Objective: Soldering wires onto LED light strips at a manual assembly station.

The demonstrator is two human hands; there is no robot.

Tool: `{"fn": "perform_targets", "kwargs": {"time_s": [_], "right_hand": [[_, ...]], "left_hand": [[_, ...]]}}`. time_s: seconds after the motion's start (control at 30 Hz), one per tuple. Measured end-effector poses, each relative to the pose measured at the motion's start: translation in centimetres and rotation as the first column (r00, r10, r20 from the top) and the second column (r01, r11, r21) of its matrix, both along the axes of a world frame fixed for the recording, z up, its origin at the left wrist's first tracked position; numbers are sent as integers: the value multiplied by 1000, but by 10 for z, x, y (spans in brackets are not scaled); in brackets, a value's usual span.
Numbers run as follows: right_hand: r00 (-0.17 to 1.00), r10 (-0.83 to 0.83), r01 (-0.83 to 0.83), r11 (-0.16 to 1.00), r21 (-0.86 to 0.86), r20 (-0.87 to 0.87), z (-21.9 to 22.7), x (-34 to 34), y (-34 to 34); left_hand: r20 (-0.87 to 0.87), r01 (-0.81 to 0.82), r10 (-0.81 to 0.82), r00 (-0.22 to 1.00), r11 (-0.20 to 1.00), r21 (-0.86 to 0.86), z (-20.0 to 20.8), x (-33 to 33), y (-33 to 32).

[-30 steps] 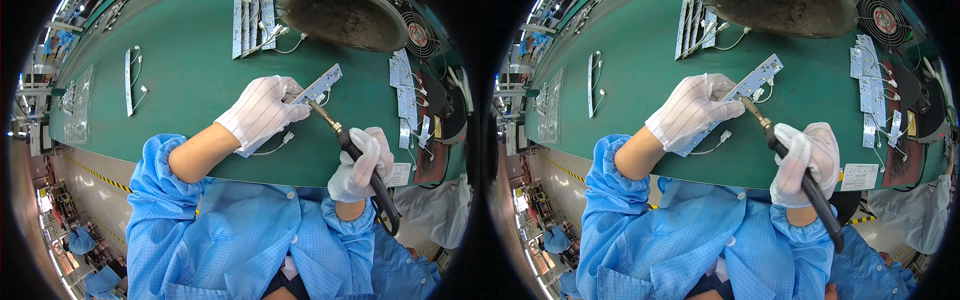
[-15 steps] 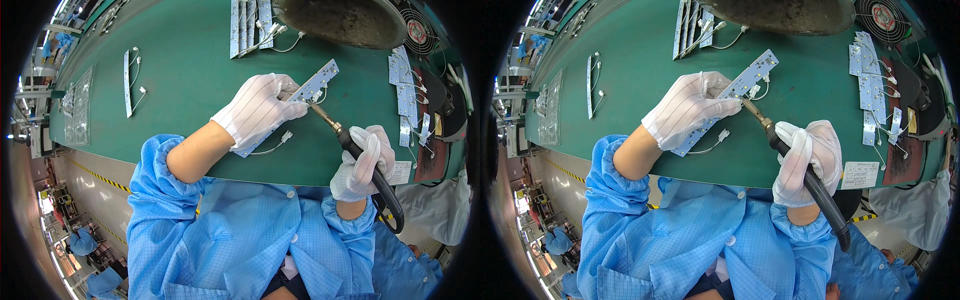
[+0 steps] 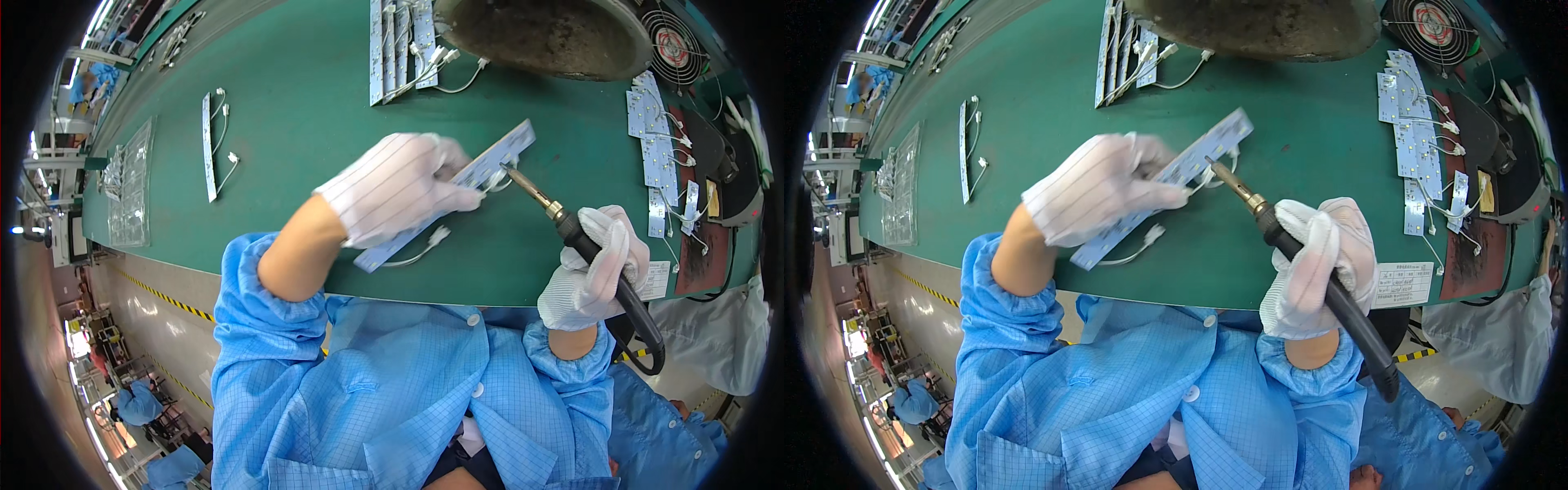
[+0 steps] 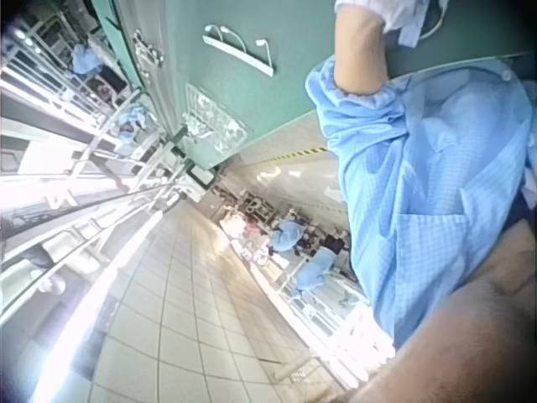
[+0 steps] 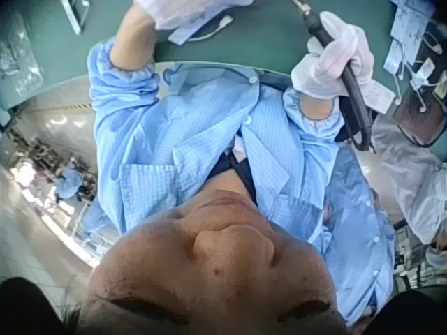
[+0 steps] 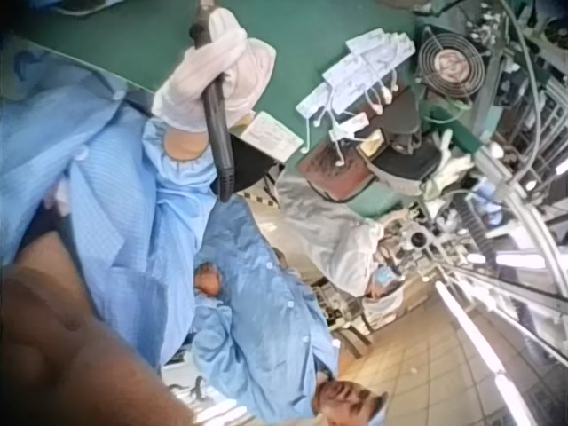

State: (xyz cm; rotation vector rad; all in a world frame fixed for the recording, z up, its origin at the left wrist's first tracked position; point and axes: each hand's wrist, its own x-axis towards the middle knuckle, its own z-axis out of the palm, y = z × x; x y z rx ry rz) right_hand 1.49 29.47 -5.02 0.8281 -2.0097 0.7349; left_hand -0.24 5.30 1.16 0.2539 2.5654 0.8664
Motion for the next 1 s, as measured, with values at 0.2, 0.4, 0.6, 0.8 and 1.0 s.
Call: {"fn": "perform_targets", "kwargs": {"time_s": [0.2, 0.4, 0.6, 0.8, 1.0], "right_hand": [[982, 86, -29, 949, -314, 170, -5, -1, 0], [970, -46, 118, 948, -297, 239, -6, 4, -5], [995, 71, -70, 997, -25, 66, -4, 1, 4], [990, 118, -119, 993, 13, 75, -5, -3, 7], [996, 89, -90, 994, 54, 28, -2, -2, 2]], "left_hand": [[-356, -94, -14, 934, 954, -286, 1, 4, 13], [-282, -37, 28, 959, 999, -25, -21, 1, 25], [-19, -159, 175, 984, 930, 330, -21, 4, 15], [-115, -123, 158, 981, 956, 265, -30, 2, 14], [-12, -197, 209, 978, 940, 279, -25, 4, 15]]}}
